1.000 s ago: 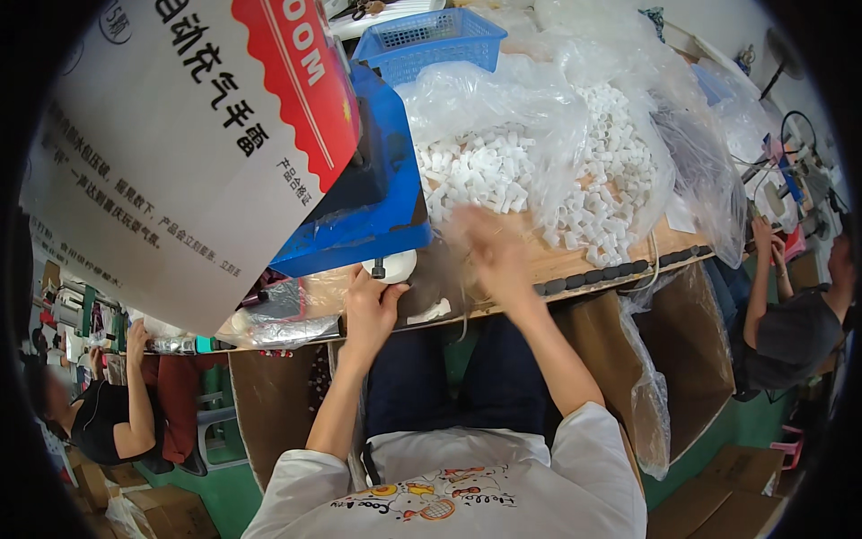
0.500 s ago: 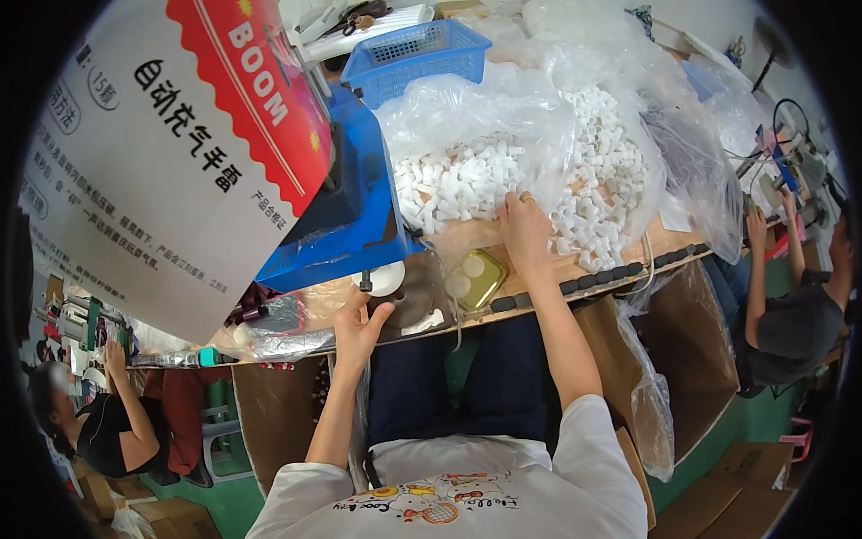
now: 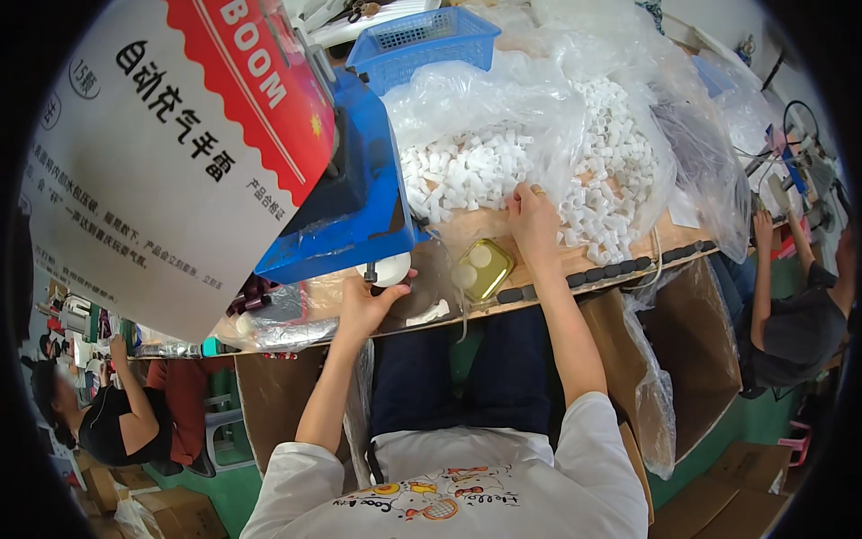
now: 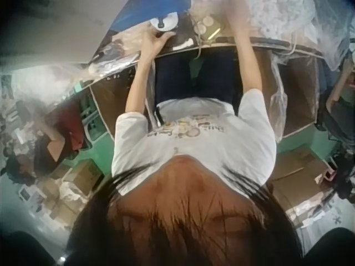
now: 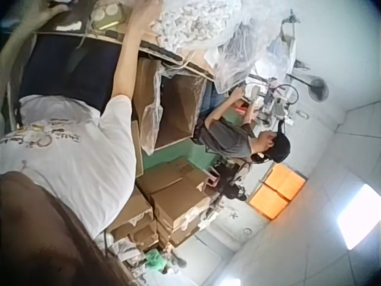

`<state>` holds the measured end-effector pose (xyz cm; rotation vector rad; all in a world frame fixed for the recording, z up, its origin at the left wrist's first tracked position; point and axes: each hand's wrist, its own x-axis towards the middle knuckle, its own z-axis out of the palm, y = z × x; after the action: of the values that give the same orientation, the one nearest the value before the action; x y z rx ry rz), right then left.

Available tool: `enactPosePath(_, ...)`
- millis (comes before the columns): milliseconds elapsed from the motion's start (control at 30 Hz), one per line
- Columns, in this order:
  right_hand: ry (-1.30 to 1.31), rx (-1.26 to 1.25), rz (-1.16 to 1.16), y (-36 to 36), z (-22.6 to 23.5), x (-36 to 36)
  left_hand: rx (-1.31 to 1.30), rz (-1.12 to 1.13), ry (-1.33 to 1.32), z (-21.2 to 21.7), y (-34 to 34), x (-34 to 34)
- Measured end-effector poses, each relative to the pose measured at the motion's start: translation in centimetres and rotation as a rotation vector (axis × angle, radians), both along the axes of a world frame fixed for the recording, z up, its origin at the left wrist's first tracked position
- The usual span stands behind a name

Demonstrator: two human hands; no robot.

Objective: Manually assembling small white plastic components using a workbench jig or small pneumatic machine.

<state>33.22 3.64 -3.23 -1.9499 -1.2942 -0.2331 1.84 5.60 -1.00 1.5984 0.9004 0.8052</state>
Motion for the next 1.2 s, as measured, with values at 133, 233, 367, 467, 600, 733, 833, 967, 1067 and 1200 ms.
enactPosePath(133, -0.01, -0.004, -0.01, -0.1, 0.0, -0.2, 0.7, 0.297, 0.166, 0.0, -2.3, 1.7)
enactPosePath(233, -0.001, -0.011, -0.013, -0.1, -0.1, -0.5, 0.595, 0.275, 0.204, 0.3, -2.5, 1.2)
enactPosePath(367, -0.024, -0.035, -0.035, -0.2, -0.2, -0.4, 0.083, 0.108, 0.178, 2.2, -2.2, -0.3)
enactPosePath(467, 0.004, -0.05, -0.043, -0.2, -0.1, 0.0, 0.071, 0.22, -0.407, 0.8, -2.2, -2.5)
enactPosePath(600, 0.223, -0.011, -0.026, -0.8, 0.9, -0.2, 0.026, 0.443, -0.317, 1.4, -3.1, -3.6)
enactPosePath(733, 0.402, 0.054, -0.006, -1.5, 2.1, -0.5, 0.454, 0.321, 0.238, 1.6, -2.9, -1.8)
enactPosePath(833, 0.056, 0.199, 0.005, -2.3, 2.3, -0.1, 0.449, 0.188, 0.234, 2.0, -2.5, 0.0)
enactPosePath(967, 0.354, 0.269, 0.181, -2.7, 3.1, -2.1, 0.437, 0.272, 0.122, 1.6, -3.3, 1.4)
enactPosePath(1067, 0.792, 0.082, 0.497, -2.9, 4.2, -7.6, 0.379, 0.333, 0.035, 1.3, -3.7, 1.6)
enactPosePath(1200, 0.944, 0.023, 0.601, -2.9, 5.9, -12.6, 0.398, 0.339, 0.068, 1.1, -3.7, 1.5)
